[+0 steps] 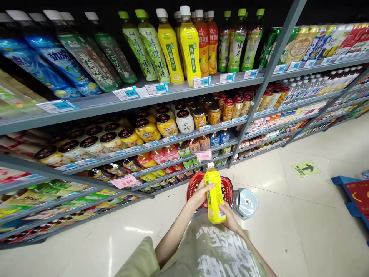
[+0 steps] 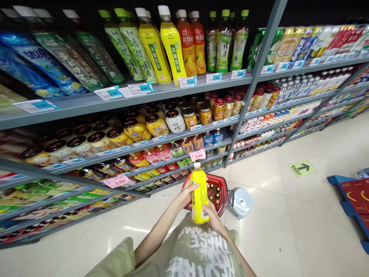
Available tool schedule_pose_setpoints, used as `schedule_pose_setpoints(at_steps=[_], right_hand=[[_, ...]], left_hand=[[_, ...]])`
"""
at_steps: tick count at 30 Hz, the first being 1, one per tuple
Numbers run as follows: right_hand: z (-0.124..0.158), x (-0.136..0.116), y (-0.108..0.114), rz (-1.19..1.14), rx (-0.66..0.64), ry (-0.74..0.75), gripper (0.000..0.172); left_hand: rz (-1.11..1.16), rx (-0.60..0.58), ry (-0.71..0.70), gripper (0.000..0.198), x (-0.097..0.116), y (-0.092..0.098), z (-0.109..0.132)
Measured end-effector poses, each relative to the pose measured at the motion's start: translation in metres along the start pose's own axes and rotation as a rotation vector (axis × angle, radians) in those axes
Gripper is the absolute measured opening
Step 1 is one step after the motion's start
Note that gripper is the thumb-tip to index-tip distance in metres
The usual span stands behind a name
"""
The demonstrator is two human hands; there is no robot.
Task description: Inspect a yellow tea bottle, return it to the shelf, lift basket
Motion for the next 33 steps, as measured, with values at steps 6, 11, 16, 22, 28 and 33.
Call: schedule_pose_setpoints(at_steps=[6,11,16,22,28,33], right_hand=[[0.001,0.015,0.017,0.084,0.024,-0.046,0.063],[-0.004,0.024,0.036,0.326,0.027,-0.009,0.045],[-0.010,0.019,0.023,0.376,-0.052,0.040,0.044],[-0.009,0.024,0.025,0.338,-0.052,0.009,0.047],[-0.005,0.023,0.021,0.239,-0.048,-0.030,0.051],[0.008,0.024,0.001,0.037,-0.090,-0.197,0.064]], left_hand=[[0.055,0.005,0.077,0.061,-0.023,0.001,0.005],[0.121,0.200,0.071,0.054,-0.042,0.026,0.001],[0.131,0.253,0.016,0.066,-0.051,0.033,0.002],[0.055,0.268,-0.023,0.067,-0.047,0.031,0.002],[-0.028,0.214,-0.040,0.074,-0.044,0.030,0.006],[0.030,0.002,0.037,0.078,-0.050,0.018,0.008]])
Point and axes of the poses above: each hand's wrist, its own z-axis away from the middle knuckle, its own y-axis out of the back of the hand, x = y × z, the point moved 10 cm from there along -z, towards the middle knuckle, and after that the axes turned 15 degrees about y, right-handed, at the moved point
